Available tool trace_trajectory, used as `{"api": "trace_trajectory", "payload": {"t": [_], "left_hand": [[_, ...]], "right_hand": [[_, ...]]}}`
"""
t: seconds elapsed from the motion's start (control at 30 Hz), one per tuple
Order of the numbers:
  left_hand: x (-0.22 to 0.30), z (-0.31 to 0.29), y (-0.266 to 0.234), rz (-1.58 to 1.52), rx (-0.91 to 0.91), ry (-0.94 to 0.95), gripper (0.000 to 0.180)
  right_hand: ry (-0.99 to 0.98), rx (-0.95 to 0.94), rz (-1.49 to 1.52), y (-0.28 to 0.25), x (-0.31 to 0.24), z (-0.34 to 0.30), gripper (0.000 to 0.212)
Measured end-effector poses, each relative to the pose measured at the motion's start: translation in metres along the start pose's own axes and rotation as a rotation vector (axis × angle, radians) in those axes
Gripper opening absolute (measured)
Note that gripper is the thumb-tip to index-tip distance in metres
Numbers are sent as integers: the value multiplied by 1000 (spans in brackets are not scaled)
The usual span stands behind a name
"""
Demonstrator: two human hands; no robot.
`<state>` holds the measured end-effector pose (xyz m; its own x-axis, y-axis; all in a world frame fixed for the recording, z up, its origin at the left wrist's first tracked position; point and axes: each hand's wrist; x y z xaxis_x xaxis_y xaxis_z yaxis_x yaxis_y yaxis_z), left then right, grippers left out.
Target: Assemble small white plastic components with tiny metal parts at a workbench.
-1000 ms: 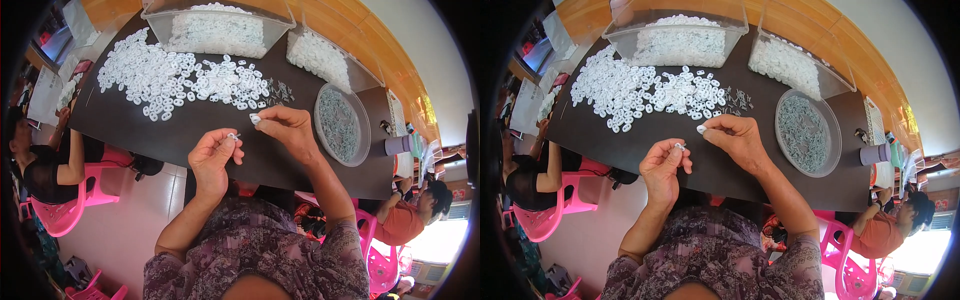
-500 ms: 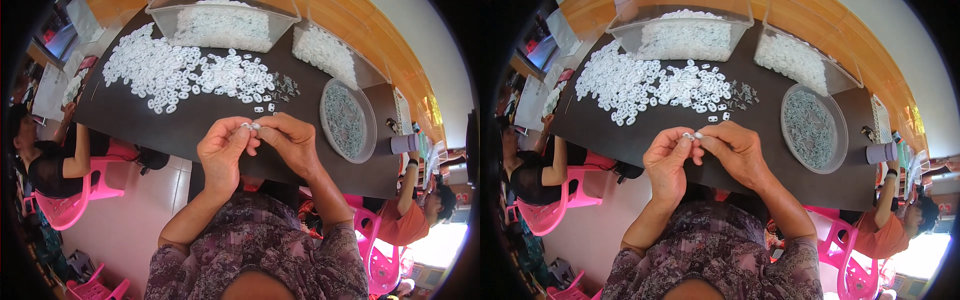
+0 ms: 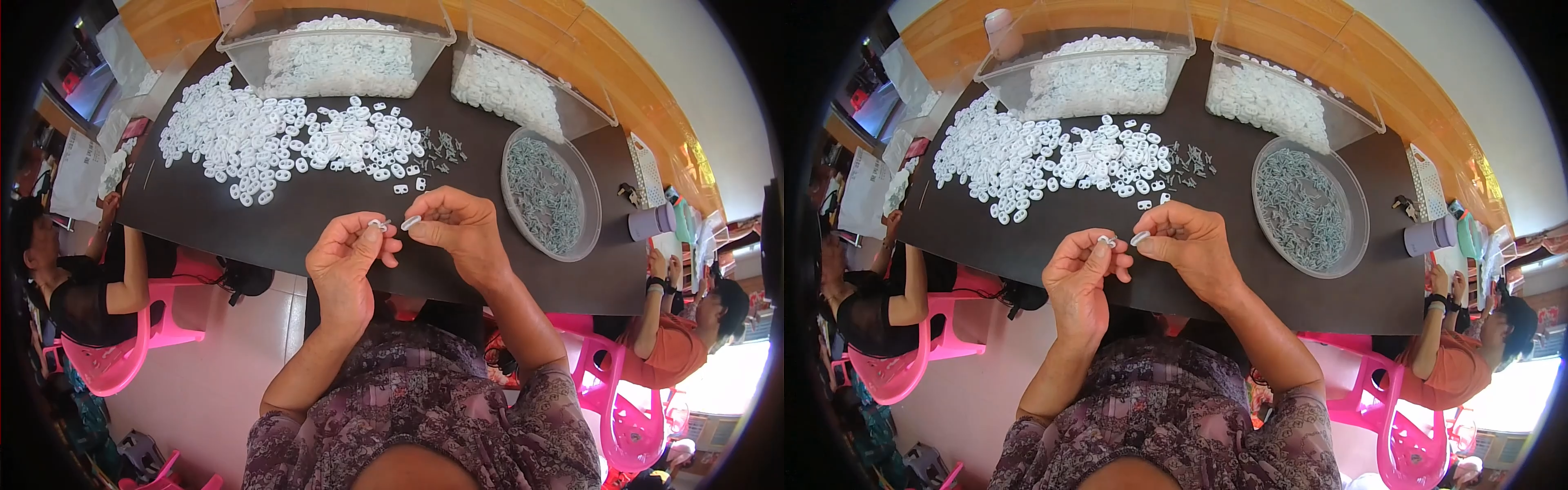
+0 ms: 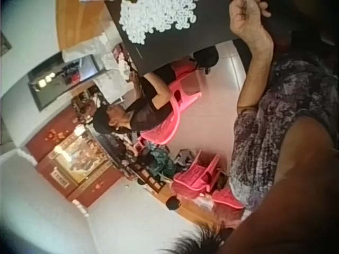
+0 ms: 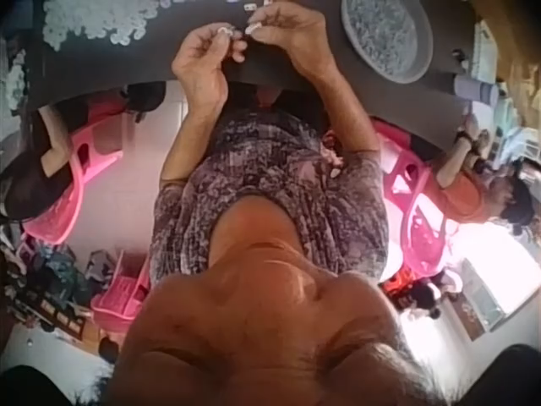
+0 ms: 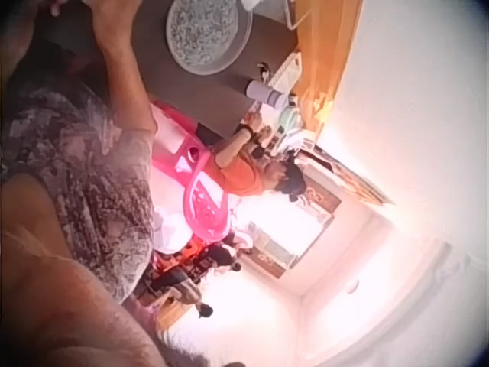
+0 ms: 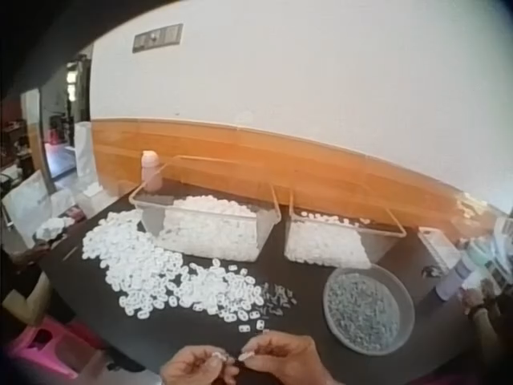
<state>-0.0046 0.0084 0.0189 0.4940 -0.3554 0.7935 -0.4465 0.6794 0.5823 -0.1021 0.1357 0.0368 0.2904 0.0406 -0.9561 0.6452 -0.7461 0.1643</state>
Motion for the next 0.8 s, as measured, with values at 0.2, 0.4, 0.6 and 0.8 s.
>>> {"api": "trace_trajectory", "payload": {"t": [0.2, 0.4, 0.6, 0.8], "left_hand": [[-2, -4, 4, 34, -52, 42, 13], [-5, -4, 1, -13, -33, -40, 15], [-4, -5, 5, 44, -48, -1, 17], [-4, -6, 4, 81, -103, -68, 17]], "right_hand": [[-121, 116, -230, 9, 6, -4, 15], [-64, 41, -92, 9, 5, -4, 18], [-65, 88, -39, 7, 1, -4, 16], [-55, 156, -78, 1, 5, -4, 16]]}}
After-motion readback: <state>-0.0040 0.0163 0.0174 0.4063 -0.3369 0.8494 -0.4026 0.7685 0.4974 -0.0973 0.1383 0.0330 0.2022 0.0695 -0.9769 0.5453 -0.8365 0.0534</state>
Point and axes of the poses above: each hand's wrist, its own z-axis towards the middle knuckle, its own y-axis out of the palm, x = y × z, and after that the axes turned 15 degrees about y, right-handed
